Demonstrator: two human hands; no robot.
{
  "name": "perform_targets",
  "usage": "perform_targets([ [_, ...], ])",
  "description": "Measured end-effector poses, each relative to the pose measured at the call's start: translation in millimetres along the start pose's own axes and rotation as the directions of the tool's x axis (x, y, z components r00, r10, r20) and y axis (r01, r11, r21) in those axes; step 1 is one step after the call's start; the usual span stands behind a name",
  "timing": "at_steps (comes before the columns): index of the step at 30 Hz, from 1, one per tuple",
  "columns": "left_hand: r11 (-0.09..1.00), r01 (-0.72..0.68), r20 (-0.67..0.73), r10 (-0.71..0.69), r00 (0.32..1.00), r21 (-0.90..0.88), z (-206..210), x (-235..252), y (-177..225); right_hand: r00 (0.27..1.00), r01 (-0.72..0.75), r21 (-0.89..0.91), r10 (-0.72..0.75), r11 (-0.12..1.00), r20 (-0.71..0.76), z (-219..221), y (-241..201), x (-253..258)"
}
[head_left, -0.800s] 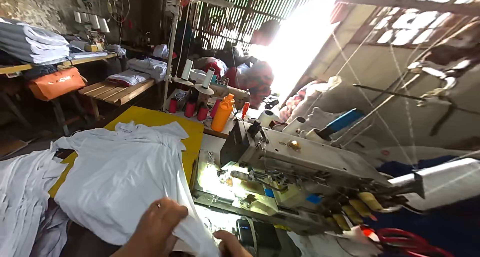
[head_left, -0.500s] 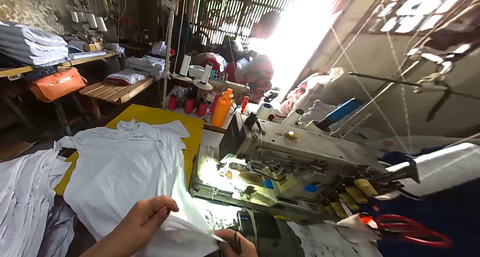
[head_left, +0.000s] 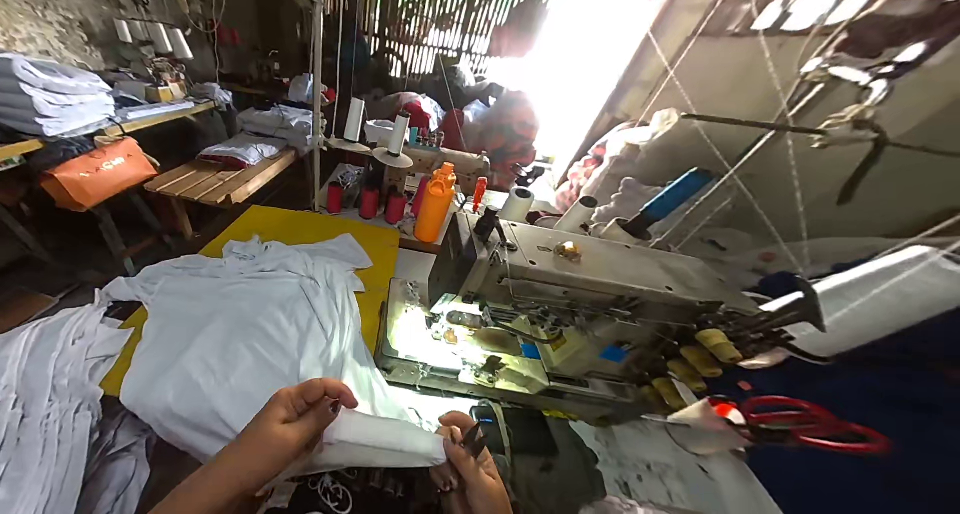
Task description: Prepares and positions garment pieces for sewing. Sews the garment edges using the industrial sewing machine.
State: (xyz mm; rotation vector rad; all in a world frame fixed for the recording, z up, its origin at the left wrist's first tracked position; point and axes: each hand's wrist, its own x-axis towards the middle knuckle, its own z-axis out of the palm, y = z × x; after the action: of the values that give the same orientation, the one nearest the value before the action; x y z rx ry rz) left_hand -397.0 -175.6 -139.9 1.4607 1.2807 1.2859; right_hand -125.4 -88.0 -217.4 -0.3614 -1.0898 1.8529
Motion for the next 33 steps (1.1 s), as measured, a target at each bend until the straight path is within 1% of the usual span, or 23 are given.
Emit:
perform_targets([
  [1,0.994,0.045,0.079,-0.038,0.996,-0.097,-4,1,1,1.000,0.003,0.006,-0.003,1.000,0.005,-1,-1,1],
  [2,0.996,0.029,0.128,-0.019,0.992,-0.079,-7,3,-2,1.000,0.005,-0.015,-0.005,1.000,0.001,-3,-3,1],
  [3,0.997,-0.055,0.146,0.048,0.988,0.045,-8,4,-6,1.000,0.002,-0.053,-0.002,0.999,-0.008,-5,-4,1],
  [4,0.954,-0.171,0.131,0.142,0.981,0.246,-6,5,-9,1.000,-0.005,-0.096,0.003,0.995,-0.020,-7,-4,1],
  [5,0.834,-0.273,0.103,0.256,0.961,0.479,-3,9,-13,0.999,-0.015,-0.132,0.010,0.991,-0.038,-9,-4,2],
  [6,0.672,-0.314,0.072,0.363,0.929,0.670,0,15,-15,0.999,-0.024,-0.170,0.015,0.985,-0.051,-10,-3,6],
  [7,0.557,-0.292,0.030,0.431,0.902,0.777,4,24,-15,0.999,-0.023,-0.235,0.011,0.972,-0.052,-10,-3,12],
  [8,0.522,-0.259,-0.021,0.471,0.882,0.813,7,36,-14,0.999,-0.008,-0.332,-0.006,0.943,-0.042,-8,-2,19],
  [9,0.553,-0.240,-0.064,0.474,0.878,0.798,10,50,-9,0.999,0.016,-0.461,-0.027,0.887,-0.018,-4,-3,27],
  [11,0.724,-0.223,-0.115,0.386,0.915,0.652,17,81,6,0.997,0.065,-0.663,-0.068,0.746,0.021,9,-7,42],
  [12,0.796,-0.228,-0.127,0.355,0.926,0.560,22,98,12,0.997,0.075,-0.701,-0.070,0.709,0.036,15,-11,47],
  [13,0.827,-0.240,-0.131,0.350,0.928,0.509,28,114,16,0.997,0.073,-0.705,-0.059,0.705,0.044,20,-16,51],
  [14,0.814,-0.230,-0.139,0.352,0.926,0.533,34,130,17,0.999,0.045,-0.693,-0.030,0.720,0.034,21,-20,54],
  [15,0.774,-0.187,-0.146,0.338,0.930,0.605,39,146,14,1.000,-0.022,-0.666,0.026,0.745,-0.004,20,-23,55],
  [16,0.726,-0.098,-0.138,0.259,0.956,0.681,45,159,9,0.992,-0.122,-0.617,0.100,0.777,-0.070,15,-22,55],
  [17,0.677,0.011,-0.111,0.105,0.988,0.736,51,172,4,0.975,-0.219,-0.557,0.163,0.801,-0.150,9,-19,54],
  [18,0.627,0.110,-0.079,-0.077,0.994,0.771,58,184,0,0.952,-0.294,-0.503,0.201,0.813,-0.231,1,-12,53],
  [19,0.589,0.167,-0.063,-0.193,0.979,0.791,65,195,-5,0.927,-0.344,-0.456,0.219,0.821,-0.304,-7,-5,53],
  [20,0.574,0.209,-0.060,-0.268,0.962,0.792,72,205,-6,0.902,-0.385,-0.422,0.237,0.821,-0.362,-12,-1,54],
  [23,0.592,0.280,-0.043,-0.382,0.923,0.756,83,230,-4,0.839,-0.447,-0.362,0.244,0.818,-0.486,-18,7,64],
  [25,0.628,0.277,-0.023,-0.381,0.924,0.728,83,242,-11,0.834,-0.426,-0.362,0.204,0.829,-0.513,-17,9,74],
  [28,0.671,0.201,0.027,-0.313,0.949,0.714,79,254,-24,0.842,-0.389,-0.364,0.166,0.846,-0.514,-15,11,82],
  [33,0.708,0.134,0.083,-0.263,0.961,0.694,75,256,-28,0.830,-0.444,-0.367,0.221,0.818,-0.513,-10,9,69],
])
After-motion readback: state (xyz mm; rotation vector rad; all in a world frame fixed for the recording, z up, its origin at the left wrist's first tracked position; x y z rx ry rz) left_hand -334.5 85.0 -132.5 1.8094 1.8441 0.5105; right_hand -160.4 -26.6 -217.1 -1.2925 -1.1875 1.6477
